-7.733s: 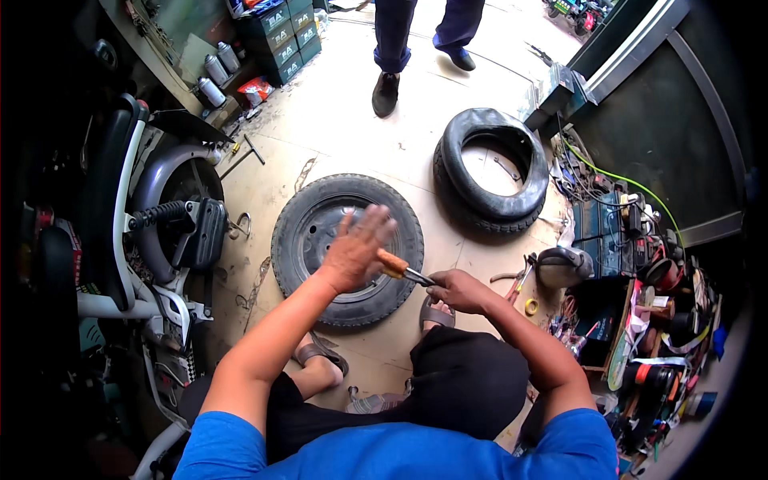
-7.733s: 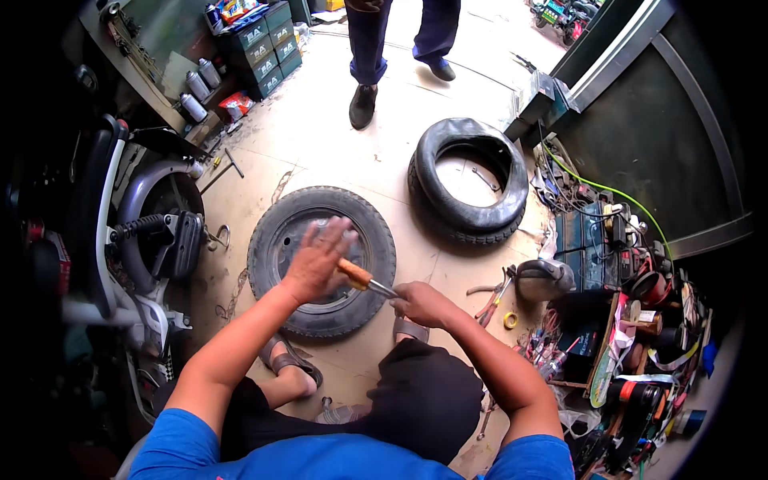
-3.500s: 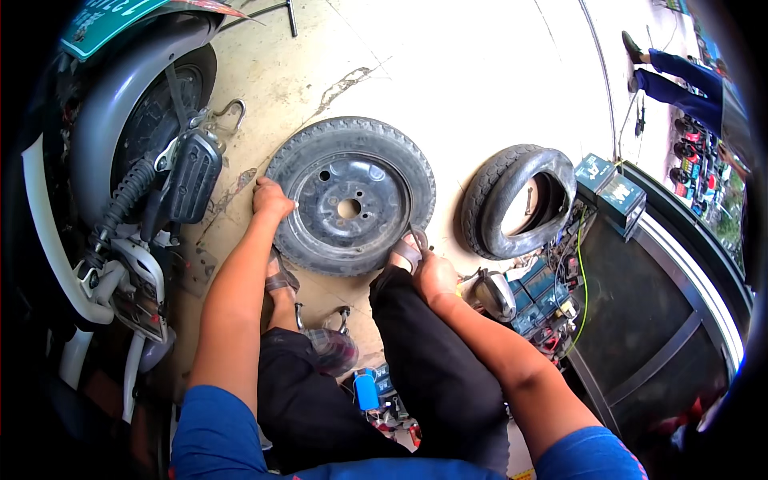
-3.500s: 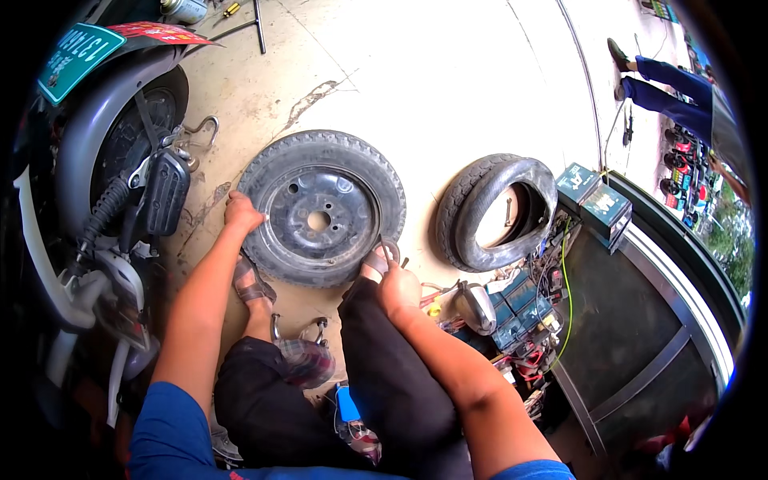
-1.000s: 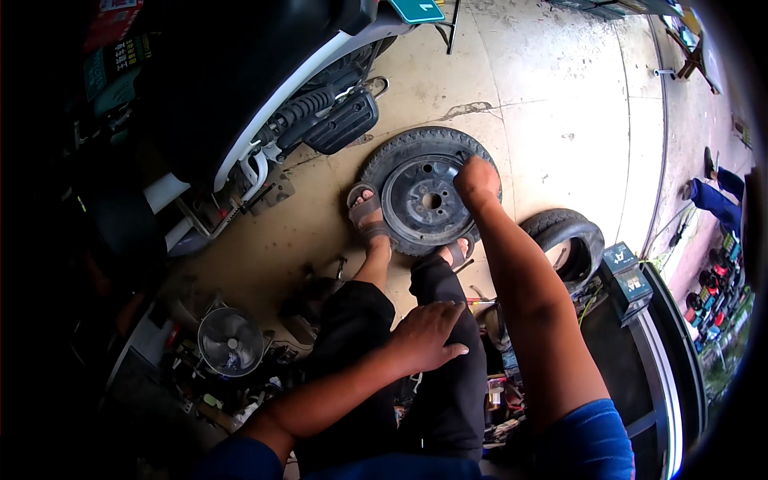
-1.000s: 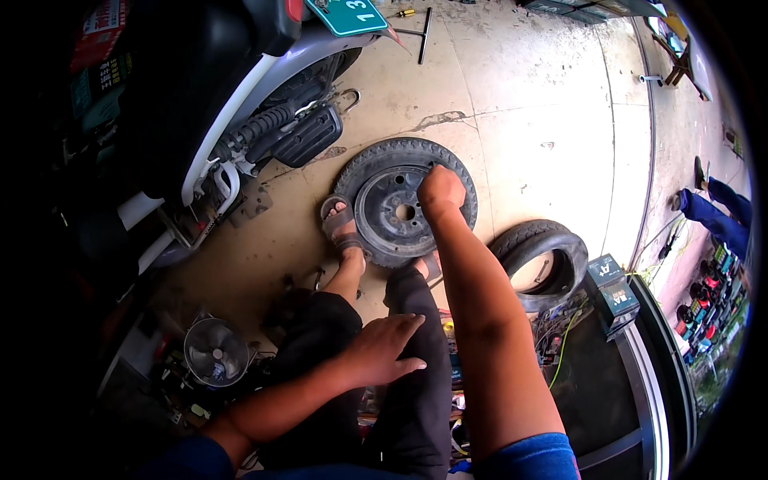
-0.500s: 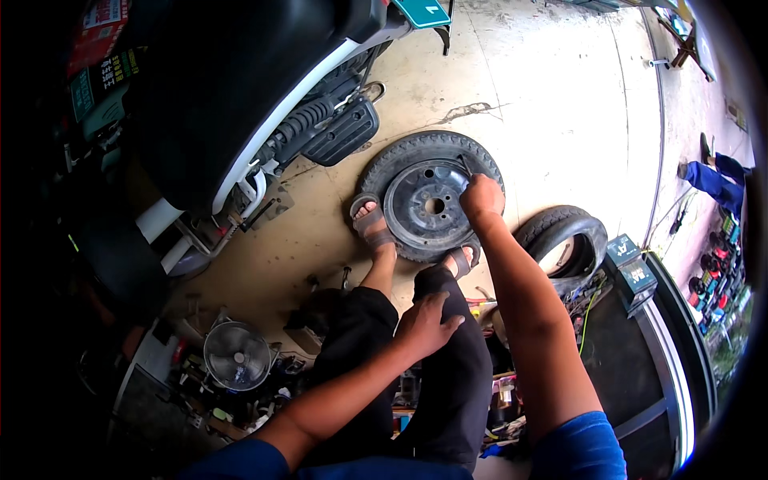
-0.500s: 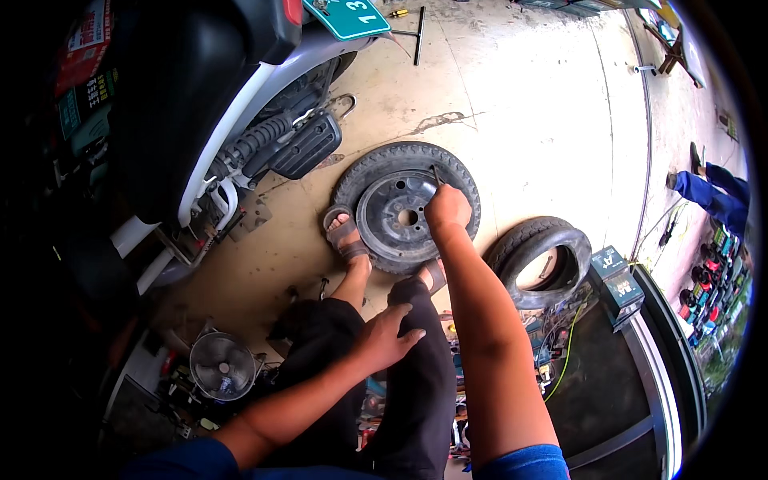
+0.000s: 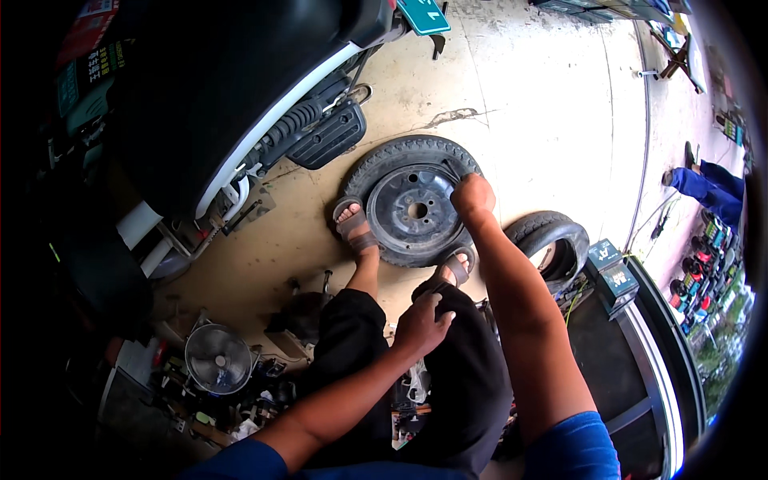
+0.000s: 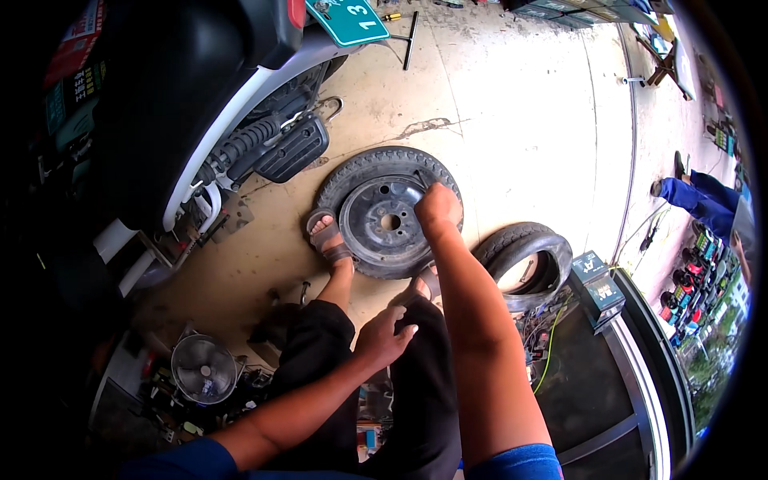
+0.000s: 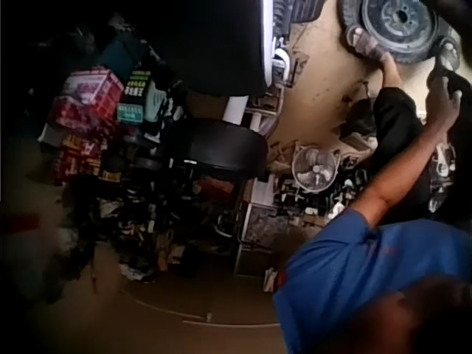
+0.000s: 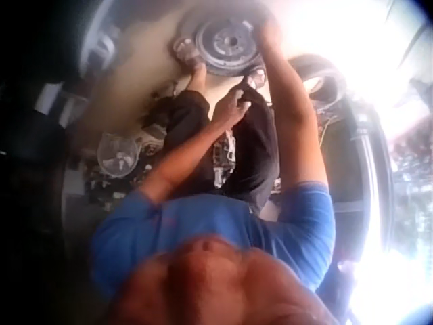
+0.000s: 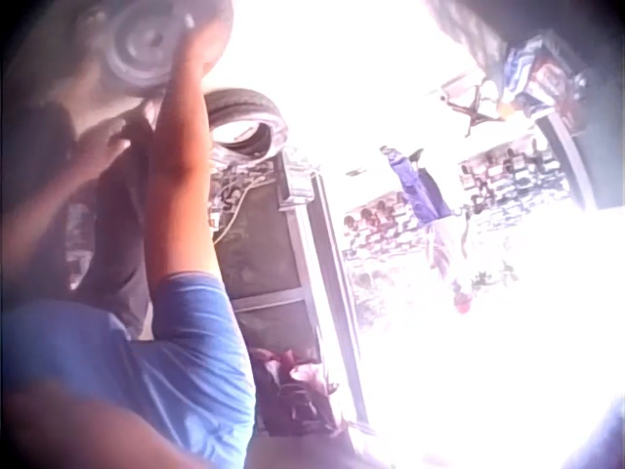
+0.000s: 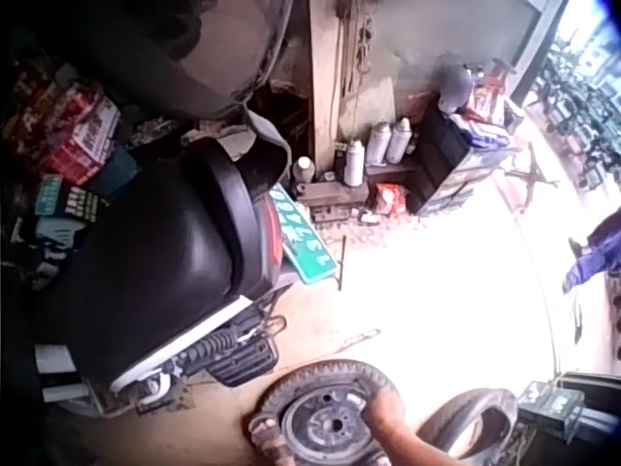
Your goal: The person removes an inner tube from a tire using tire levers and then pries the tire bead back onto the wheel rim using a tool.
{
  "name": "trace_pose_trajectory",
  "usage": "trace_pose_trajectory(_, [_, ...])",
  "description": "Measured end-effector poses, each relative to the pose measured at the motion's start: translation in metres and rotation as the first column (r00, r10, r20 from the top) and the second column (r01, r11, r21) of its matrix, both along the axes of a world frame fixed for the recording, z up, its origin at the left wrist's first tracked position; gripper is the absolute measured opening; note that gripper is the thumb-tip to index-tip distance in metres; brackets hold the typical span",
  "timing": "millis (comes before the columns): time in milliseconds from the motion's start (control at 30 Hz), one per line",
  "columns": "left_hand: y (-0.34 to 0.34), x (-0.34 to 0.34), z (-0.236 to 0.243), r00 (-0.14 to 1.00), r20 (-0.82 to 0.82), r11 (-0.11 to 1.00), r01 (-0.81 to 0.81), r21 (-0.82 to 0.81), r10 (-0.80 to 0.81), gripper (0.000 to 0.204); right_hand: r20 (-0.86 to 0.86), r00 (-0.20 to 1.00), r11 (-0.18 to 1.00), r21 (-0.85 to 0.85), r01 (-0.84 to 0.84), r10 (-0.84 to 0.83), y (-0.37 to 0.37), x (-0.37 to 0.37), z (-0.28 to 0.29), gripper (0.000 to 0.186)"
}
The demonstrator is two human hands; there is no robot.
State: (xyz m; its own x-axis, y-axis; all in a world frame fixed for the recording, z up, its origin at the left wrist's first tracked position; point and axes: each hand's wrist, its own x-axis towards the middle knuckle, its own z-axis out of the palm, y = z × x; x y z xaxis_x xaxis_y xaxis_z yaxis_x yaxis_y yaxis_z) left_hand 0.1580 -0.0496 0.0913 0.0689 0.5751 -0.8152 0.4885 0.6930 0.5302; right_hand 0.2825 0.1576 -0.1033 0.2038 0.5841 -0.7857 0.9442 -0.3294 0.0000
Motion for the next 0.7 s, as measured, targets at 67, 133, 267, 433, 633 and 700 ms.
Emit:
trace_pose_trajectory(67, [0.006, 0.005, -0.003, 0.999, 0.023, 0.999, -0.039, -0.006, 0.039, 0.044, 0.002, 1.000, 0.999, -0.039, 0.002, -0.002, -0.002, -0.010, 0.005, 0.022])
trace_pose_trajectory(133, [0.015, 0.012, -0.004, 0.994, 0.060, 0.996, -0.087, -0.036, 0.089, 0.044, 0.008, 1.000, 1.000, -0.029, -0.004, 0.004, 0.000, -0.013, 0.001, 0.023])
trace_pose_trajectory(267, [0.028, 0.031, -0.012, 0.990, 0.046, 0.990, -0.130, -0.049, 0.132, 0.046, -0.037, 0.999, 0.999, -0.033, -0.036, 0.035, 0.008, -0.006, 0.007, 0.023])
trace_pose_trajectory(433, [0.049, 0.044, -0.002, 0.973, 0.049, 0.968, -0.218, -0.126, 0.226, 0.049, -0.051, 0.991, 0.992, 0.000, -0.125, 0.125, 0.003, 0.013, -0.016, 0.019])
trace_pose_trajectory(633, [0.069, 0.045, 0.003, 0.927, 0.089, 0.923, -0.372, 0.101, 0.364, 0.043, -0.018, 0.974, 0.974, -0.004, -0.226, 0.226, -0.002, 0.012, -0.025, 0.020])
trace_pose_trajectory(700, [0.071, 0.049, 0.003, 0.913, 0.089, 0.904, -0.407, 0.131, 0.399, 0.042, -0.034, 0.909, 0.909, -0.029, -0.416, 0.416, -0.015, 0.039, -0.055, 0.021])
